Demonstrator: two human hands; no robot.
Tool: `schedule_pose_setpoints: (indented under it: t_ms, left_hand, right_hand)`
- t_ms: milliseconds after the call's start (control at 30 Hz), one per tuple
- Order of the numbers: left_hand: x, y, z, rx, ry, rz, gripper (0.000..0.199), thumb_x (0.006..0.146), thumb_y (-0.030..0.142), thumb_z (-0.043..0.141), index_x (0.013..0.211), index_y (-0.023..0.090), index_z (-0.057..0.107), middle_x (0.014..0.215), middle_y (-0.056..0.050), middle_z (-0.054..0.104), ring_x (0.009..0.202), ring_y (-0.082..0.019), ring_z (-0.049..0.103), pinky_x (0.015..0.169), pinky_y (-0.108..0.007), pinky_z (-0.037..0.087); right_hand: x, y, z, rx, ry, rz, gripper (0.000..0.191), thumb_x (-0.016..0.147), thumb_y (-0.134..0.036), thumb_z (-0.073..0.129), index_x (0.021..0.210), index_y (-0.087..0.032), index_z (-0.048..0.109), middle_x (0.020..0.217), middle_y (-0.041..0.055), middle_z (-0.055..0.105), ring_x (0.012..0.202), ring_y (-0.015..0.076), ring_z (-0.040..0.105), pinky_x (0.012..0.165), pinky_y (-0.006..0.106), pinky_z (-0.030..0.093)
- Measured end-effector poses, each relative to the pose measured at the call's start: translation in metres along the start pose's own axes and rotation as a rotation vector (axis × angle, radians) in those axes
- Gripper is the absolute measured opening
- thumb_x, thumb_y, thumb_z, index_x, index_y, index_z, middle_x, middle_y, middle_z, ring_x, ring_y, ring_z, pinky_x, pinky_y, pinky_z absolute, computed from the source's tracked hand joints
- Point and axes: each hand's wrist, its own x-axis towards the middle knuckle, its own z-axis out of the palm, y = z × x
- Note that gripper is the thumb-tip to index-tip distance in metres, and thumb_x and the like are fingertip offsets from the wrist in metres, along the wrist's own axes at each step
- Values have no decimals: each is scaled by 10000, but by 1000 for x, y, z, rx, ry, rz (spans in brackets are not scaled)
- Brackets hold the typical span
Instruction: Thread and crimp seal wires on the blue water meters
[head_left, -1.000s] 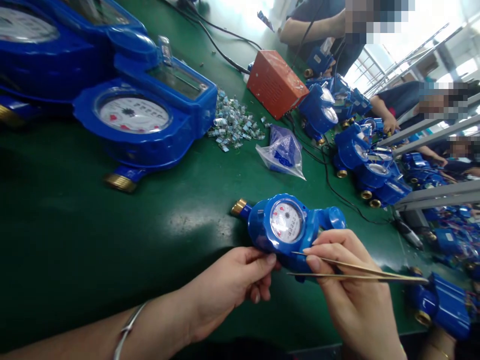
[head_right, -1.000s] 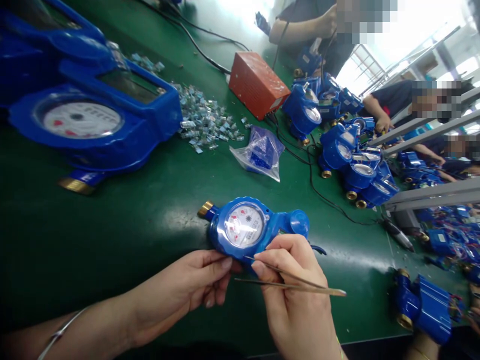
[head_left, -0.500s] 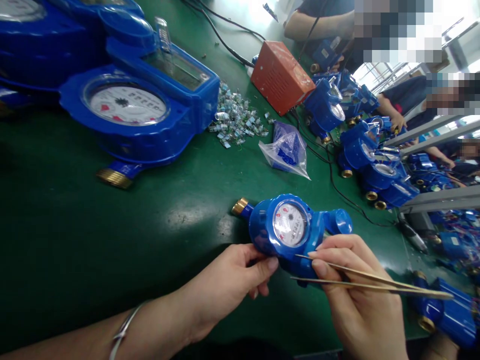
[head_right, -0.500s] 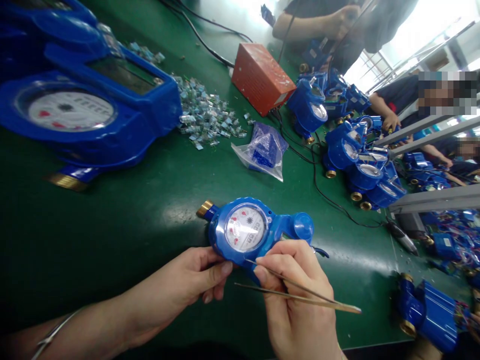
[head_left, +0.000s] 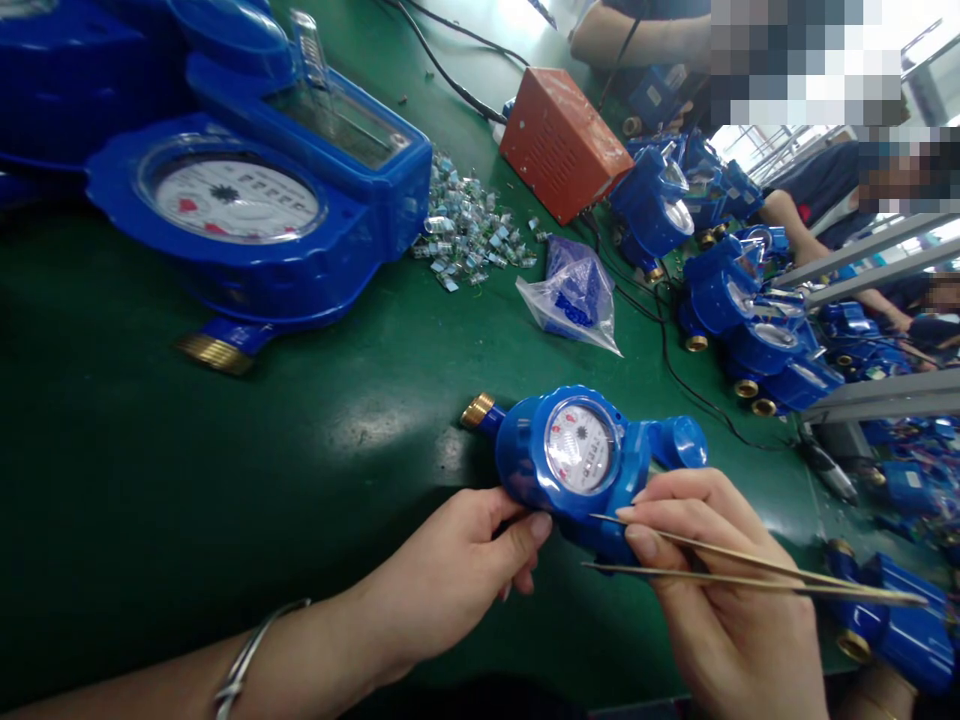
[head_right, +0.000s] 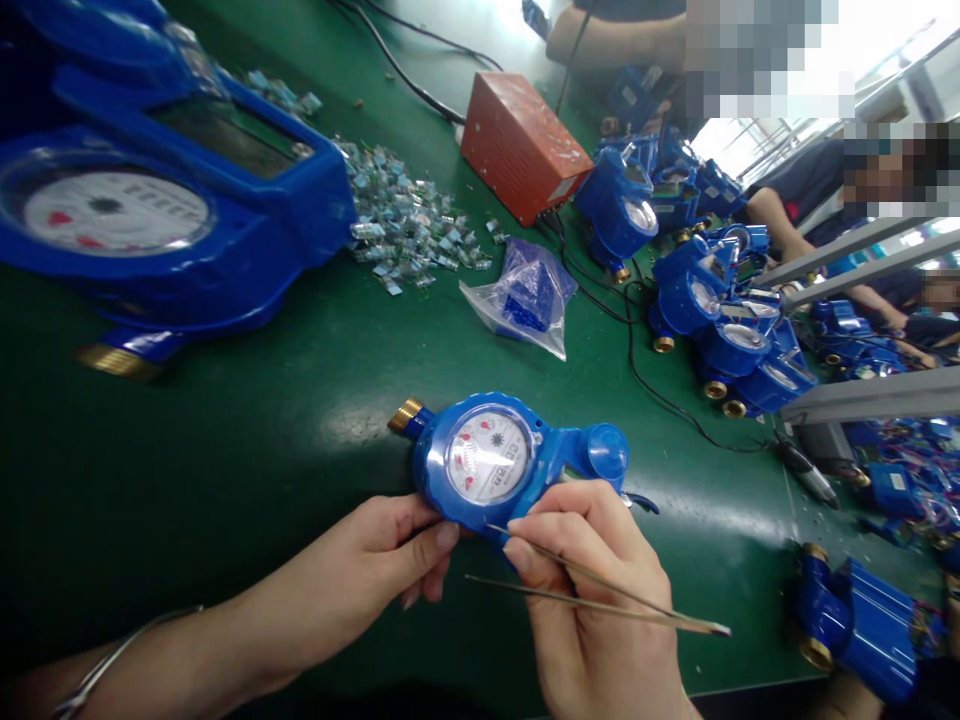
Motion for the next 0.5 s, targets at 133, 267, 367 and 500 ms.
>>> schedule_pose_setpoints:
  t_ms: [133, 267, 367, 500]
  left_hand:
    - [0, 0, -1, -10, -7, -7, 334, 895, 437, 455, 811, 136, 574, 634, 10, 540, 582, -126, 474, 538, -226, 345]
    - [0, -1, -1, -10, -2, 2, 327, 897, 430, 447, 818, 138, 571, 627, 10, 539, 578, -126, 471, 535, -224, 343]
    - [0, -1, -1, -9, 7, 2, 311, 897, 406, 436, 784, 143, 555, 618, 14, 535, 570, -124, 474, 539, -223, 345]
    - [1, 0, 1, -20, 19, -5, 299, 892, 374, 421, 735, 148, 538, 601, 14, 533, 553, -121, 472, 522, -222, 334]
  right_hand:
    - [-1, 0, 1, 0, -1, 20, 91, 834, -129, 569, 833, -207, 616, 858, 6, 566, 771, 88, 589, 657, 179, 478]
    - [0, 0, 1, 15, -19, 16, 103, 832, -117, 559, 843, -205, 612, 867, 5, 562, 773, 79, 588, 676, 172, 475]
    - [0, -2, 1, -7, -33, 18, 106, 832, -116, 556, 850, -201, 616, 870, 9, 560, 778, 78, 588, 685, 173, 475]
    - [2, -3, -1, -92, -59, -54, 99, 833, -119, 563, 879, -188, 617, 861, 16, 561, 763, 74, 581, 677, 170, 475]
